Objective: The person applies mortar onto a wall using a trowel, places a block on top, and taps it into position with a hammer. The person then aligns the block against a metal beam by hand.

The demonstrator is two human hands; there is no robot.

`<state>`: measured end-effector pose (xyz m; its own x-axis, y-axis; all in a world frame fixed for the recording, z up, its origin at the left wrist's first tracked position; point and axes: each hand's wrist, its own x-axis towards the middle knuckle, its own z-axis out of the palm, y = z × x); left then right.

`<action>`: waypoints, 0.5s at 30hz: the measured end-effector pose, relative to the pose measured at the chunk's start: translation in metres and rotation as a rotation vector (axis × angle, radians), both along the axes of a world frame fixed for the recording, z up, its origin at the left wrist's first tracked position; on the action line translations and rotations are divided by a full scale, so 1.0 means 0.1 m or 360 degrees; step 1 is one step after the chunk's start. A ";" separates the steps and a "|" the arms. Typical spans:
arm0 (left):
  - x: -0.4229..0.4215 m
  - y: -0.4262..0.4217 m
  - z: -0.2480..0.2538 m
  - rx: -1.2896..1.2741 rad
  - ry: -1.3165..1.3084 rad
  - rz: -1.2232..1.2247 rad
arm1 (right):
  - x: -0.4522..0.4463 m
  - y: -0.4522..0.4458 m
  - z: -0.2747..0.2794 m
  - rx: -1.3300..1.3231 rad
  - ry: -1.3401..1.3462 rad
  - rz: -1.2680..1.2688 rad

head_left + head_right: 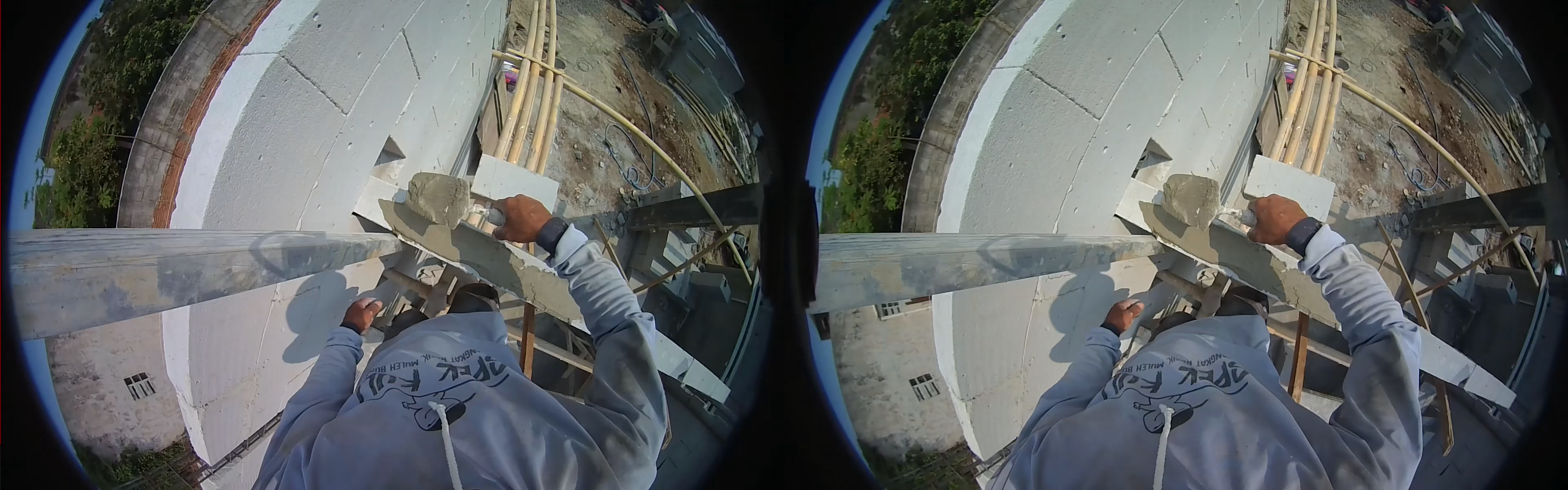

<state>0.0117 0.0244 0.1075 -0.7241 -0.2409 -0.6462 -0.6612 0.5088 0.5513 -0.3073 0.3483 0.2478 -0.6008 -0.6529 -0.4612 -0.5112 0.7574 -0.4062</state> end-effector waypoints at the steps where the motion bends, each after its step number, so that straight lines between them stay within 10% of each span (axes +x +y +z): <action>1: -0.01 0.05 -0.01 0.0006 0.0067 -0.0017 | -0.18 -0.12 0.02 -0.0046 -0.0145 0.0105; 15: 0.75 0.20 0.17 -0.0120 -0.0227 0.0449 | -1.08 -1.58 -0.10 0.0035 0.0590 0.1032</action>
<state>0.0865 0.0443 0.1243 -0.5256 -0.4701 -0.7090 -0.8497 0.3305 0.4108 -0.4153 0.1906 0.2377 -0.2171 -0.9221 -0.3204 -0.9585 0.2635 -0.1088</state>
